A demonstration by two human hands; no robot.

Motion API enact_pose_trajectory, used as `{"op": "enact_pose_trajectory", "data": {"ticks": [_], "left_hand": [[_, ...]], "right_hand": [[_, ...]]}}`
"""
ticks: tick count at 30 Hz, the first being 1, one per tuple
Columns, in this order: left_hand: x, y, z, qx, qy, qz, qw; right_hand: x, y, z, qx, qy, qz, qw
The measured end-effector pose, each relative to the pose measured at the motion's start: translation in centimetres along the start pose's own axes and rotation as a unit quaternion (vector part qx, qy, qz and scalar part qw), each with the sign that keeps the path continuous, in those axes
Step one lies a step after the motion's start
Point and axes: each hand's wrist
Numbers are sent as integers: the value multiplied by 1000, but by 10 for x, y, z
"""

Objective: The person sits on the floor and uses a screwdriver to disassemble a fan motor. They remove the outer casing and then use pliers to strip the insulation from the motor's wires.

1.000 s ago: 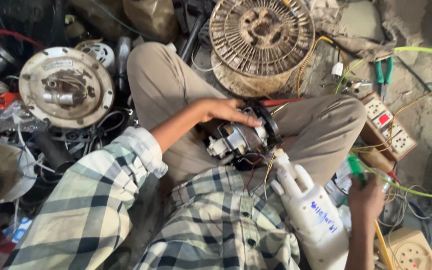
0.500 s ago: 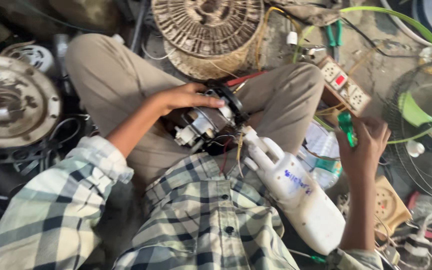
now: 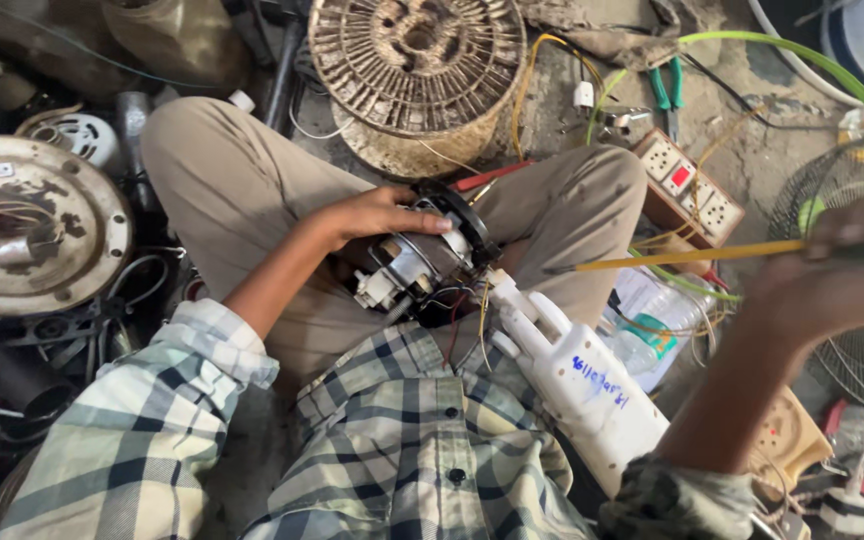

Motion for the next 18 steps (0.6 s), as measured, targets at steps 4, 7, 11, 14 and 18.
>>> {"op": "enact_pose_trajectory", "data": {"ticks": [4, 7, 11, 14, 18], "left_hand": [[3, 1, -2, 19, 13, 12, 1000], [6, 5, -6, 26, 4, 1, 1000], [8, 4, -10, 1, -45, -16, 999], [7, 2, -10, -8, -28, -9, 1000], [7, 3, -11, 17, -35, 2, 999]], "right_hand": [[-44, -33, -1, -87, 65, -75, 991], [-77, -37, 2, -160, 14, -220, 962], [-111, -36, 22, -216, -103, -362, 901], [-118, -45, 34, -330, -122, -397, 848], [-96, -55, -1, -367, -37, -338, 866]]}}
Point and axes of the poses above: each hand's wrist, its own x-axis towards the middle knuckle, its own y-axis out of the back of the hand, z = x × y, and after that the axes turned 11 degrees about -x, right-handed
